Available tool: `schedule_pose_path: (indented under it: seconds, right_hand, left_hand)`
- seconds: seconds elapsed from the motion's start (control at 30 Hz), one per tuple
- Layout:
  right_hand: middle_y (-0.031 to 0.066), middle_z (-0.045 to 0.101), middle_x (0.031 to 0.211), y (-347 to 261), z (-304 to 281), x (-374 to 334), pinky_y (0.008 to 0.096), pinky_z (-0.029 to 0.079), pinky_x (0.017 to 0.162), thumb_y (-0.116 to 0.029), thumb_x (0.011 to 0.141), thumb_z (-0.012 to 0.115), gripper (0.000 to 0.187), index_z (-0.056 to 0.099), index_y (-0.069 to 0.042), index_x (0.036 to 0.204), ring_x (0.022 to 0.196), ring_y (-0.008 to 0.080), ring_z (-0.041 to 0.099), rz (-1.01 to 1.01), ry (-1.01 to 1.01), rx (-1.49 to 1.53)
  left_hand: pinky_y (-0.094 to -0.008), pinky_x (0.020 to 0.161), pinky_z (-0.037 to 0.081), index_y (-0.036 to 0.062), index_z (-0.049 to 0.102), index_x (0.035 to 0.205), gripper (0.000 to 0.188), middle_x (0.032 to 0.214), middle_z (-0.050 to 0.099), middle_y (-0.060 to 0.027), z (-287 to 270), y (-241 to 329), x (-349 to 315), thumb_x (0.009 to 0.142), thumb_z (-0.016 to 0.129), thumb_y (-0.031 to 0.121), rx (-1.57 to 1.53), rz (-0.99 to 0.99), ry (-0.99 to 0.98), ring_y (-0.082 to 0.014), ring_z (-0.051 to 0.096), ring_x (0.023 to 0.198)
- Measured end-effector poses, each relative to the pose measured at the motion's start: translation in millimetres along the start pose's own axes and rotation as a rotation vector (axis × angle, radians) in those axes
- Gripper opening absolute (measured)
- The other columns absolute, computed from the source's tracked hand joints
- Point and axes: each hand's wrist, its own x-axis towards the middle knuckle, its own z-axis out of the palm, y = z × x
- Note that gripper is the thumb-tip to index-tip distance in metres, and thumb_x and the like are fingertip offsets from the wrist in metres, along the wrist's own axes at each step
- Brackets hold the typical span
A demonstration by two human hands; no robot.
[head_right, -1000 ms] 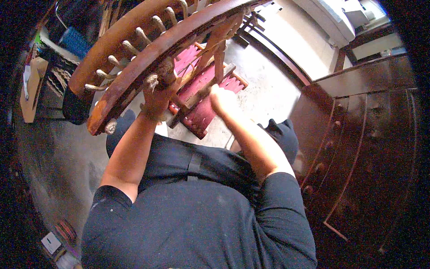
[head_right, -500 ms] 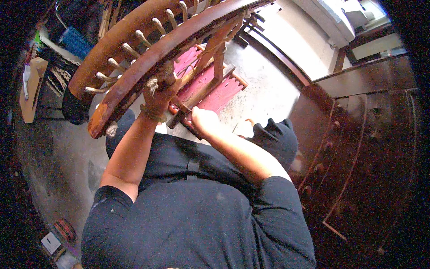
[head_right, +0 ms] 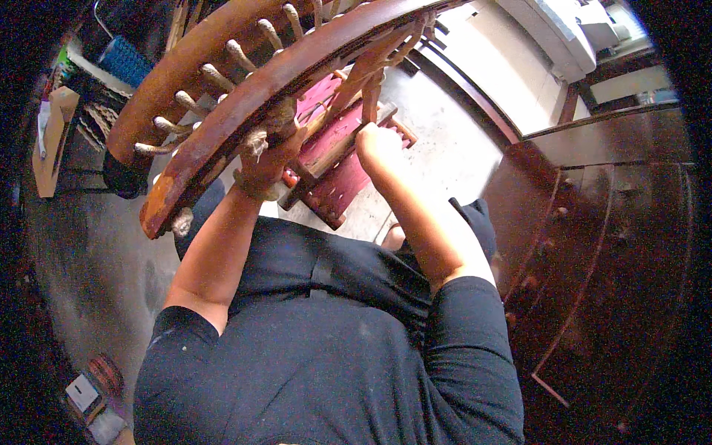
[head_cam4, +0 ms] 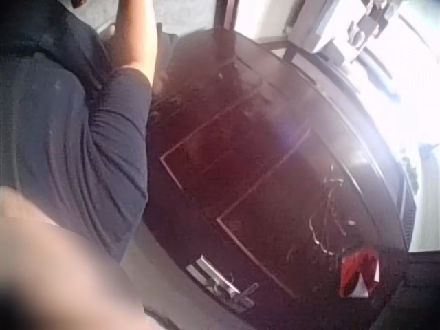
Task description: The person assembles a wooden frame with pink woven material by attaching a curved wooden piece with pegs. They use a hammer to secure the components together.
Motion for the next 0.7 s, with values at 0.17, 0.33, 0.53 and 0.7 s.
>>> schedule_pose_path:
  seconds: [0.17,0.33,0.53,0.7]
  right_hand:
    - [0.0270,0.064,0.095,-27,-39,-51,0.0471,0.051,0.079,-0.021,0.083,0.047,0.034,0.063,0.002,0.101,0.090,0.0380,0.064,-0.314,-0.130,-0.124]
    - [0.0216,0.064,0.075,-54,-6,-92,0.0444,0.051,0.064,-0.008,0.073,0.055,0.012,0.060,0.001,0.081,0.073,0.0362,0.065,-0.531,-0.151,-0.055]
    - [0.0215,0.063,0.069,-24,-28,-45,0.0456,0.052,0.059,-0.009,0.074,0.053,0.013,0.061,0.001,0.078,0.067,0.0384,0.065,-0.453,0.047,-0.105]
    - [0.0334,0.059,0.101,23,6,-8,0.0509,0.042,0.091,-0.019,0.090,0.029,0.043,0.057,0.008,0.107,0.098,0.0451,0.058,-0.122,0.265,-0.262]
  left_hand:
    - [-0.0346,0.094,0.042,0.0017,0.057,0.113,0.041,0.110,0.059,-0.0081,-1,8,4,0.075,0.070,0.008,-0.016,-0.019,-0.014,-0.0186,0.055,0.103]
    - [-0.0351,0.096,0.040,0.0017,0.054,0.116,0.044,0.115,0.057,-0.0097,3,19,12,0.076,0.069,0.012,-0.020,0.030,-0.041,-0.0198,0.053,0.107]
    - [-0.0354,0.100,0.036,0.0035,0.046,0.126,0.051,0.124,0.051,-0.0117,0,16,14,0.083,0.062,0.026,0.121,0.102,-0.160,-0.0212,0.048,0.115]
    - [-0.0328,0.087,0.044,0.0035,0.058,0.101,0.030,0.098,0.060,-0.0055,17,27,13,0.074,0.071,0.008,-0.085,0.036,-0.028,-0.0180,0.057,0.093]
